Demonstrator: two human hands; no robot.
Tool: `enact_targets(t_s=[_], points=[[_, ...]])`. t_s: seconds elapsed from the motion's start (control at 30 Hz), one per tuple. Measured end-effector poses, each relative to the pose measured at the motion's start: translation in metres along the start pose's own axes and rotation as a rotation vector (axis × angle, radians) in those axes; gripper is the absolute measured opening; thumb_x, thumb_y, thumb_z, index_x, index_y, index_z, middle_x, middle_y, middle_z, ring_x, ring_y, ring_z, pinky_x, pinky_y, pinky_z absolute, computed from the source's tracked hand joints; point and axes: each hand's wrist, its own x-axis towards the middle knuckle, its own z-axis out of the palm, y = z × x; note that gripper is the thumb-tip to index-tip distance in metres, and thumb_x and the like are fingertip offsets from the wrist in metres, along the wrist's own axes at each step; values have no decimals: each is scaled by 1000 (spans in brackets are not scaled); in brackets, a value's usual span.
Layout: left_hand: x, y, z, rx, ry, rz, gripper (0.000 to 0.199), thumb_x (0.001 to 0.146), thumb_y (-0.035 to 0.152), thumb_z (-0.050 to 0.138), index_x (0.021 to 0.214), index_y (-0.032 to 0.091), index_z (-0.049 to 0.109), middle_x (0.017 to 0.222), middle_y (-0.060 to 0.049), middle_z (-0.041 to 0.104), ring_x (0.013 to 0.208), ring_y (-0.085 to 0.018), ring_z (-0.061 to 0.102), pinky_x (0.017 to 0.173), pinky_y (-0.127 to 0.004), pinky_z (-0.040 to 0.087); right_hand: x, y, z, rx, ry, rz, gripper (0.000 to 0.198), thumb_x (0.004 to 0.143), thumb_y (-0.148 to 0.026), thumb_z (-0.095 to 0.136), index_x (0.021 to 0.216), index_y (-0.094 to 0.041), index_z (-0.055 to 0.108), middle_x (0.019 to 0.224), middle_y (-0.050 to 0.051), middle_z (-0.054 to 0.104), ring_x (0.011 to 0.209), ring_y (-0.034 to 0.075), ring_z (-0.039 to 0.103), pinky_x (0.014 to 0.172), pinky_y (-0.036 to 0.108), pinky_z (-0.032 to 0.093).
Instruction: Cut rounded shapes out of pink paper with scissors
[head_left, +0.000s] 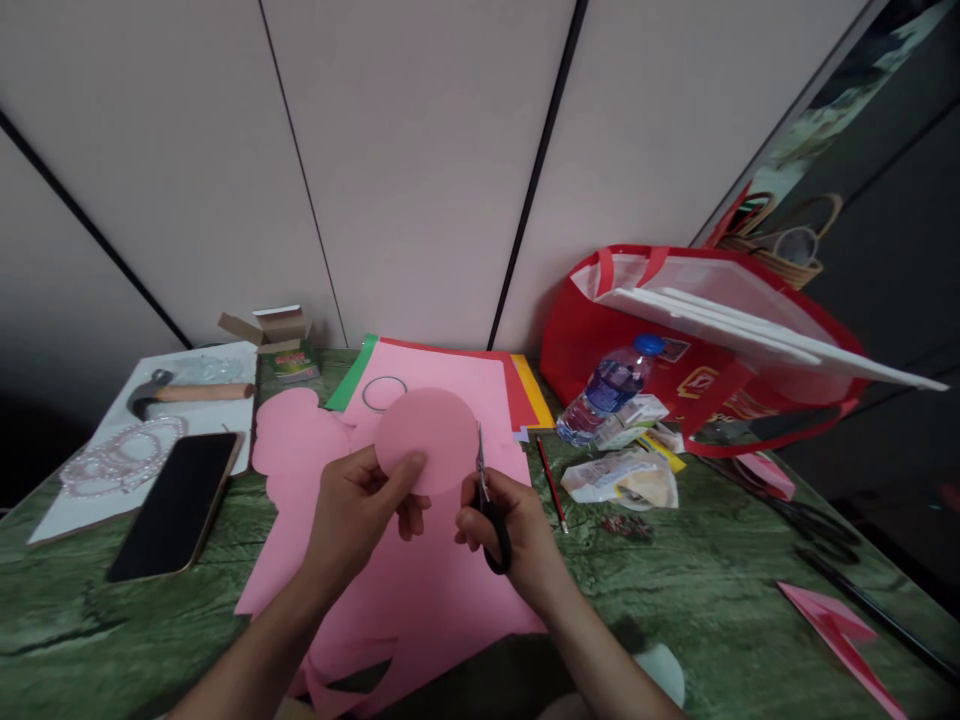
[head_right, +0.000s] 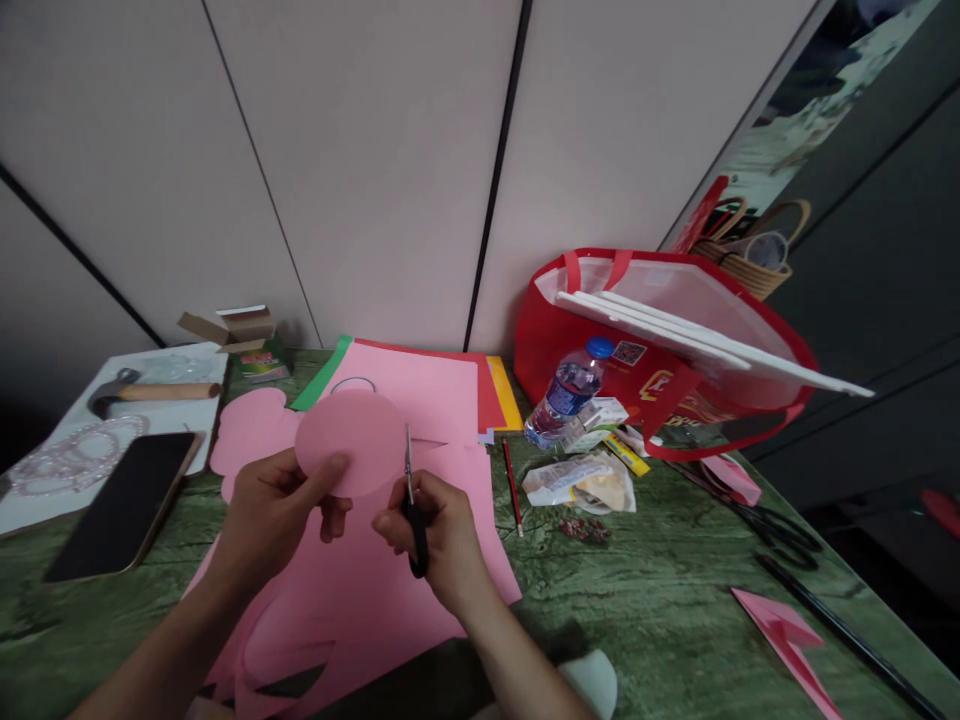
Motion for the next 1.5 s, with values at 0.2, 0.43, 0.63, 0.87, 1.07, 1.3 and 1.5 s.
enact_targets(t_s=[0.2, 0.43, 0.63, 0.87, 1.07, 1.3, 1.5], points=[[0, 2, 0, 23, 26, 10, 31, 76, 30, 58, 50, 15, 55, 36, 2, 53, 29, -9, 47, 32, -20, 36, 0, 1, 0, 10, -15, -4, 12, 63, -20, 60, 63, -19, 48, 45, -8, 46, 40, 8, 44, 41, 20, 34], [0, -1, 0, 20, 48, 17, 30, 76, 32, 58, 51, 15, 55, 38, 3, 53, 31, -8, 47, 32, -19, 36, -1, 1, 1, 9, -19, 0, 13, 63, -20, 61, 62, -19, 48, 43, -8, 46, 39, 8, 44, 39, 20, 34], [0, 4, 0, 61, 63, 16, 31, 75, 30, 59, 49, 16, 52, 37, 4, 52, 30, -7, 46, 33, -19, 36, 0, 2, -1, 44, -5, -28, 13, 63, -22, 62, 64, -19, 49, 47, -8, 46, 43, 8, 46, 45, 22, 37], [0, 6, -1, 102, 51, 6, 31, 73, 30, 60, 47, 16, 50, 34, 5, 48, 30, -7, 42, 32, -19, 34, 2, 8, -7, 59, -76, -58, 20, 63, -28, 66, 75, -20, 52, 58, -6, 46, 51, 10, 45, 53, 24, 38], [0, 5, -4, 153, -4, 29, 32, 73, 31, 59, 47, 17, 48, 32, 5, 46, 30, -7, 41, 33, -18, 32, 3, 6, -8, -21, -70, -83, 20, 64, -30, 67, 70, -20, 51, 56, -6, 45, 50, 9, 39, 47, 22, 32], [1, 8, -8, 265, 14, 51, 35, 71, 33, 58, 43, 17, 44, 31, 6, 40, 31, -5, 34, 32, -18, 26, 2, 2, -8, -36, -84, -78, 23, 63, -33, 68, 71, -20, 51, 56, -6, 44, 50, 9, 36, 46, 21, 29], [2, 11, -11, 301, 46, 105, 34, 68, 31, 58, 41, 17, 43, 34, 7, 38, 33, -5, 32, 33, -17, 25, 2, 3, -9, -48, -84, -63, 24, 63, -34, 69, 73, -19, 52, 56, -6, 45, 50, 9, 37, 46, 21, 30]])
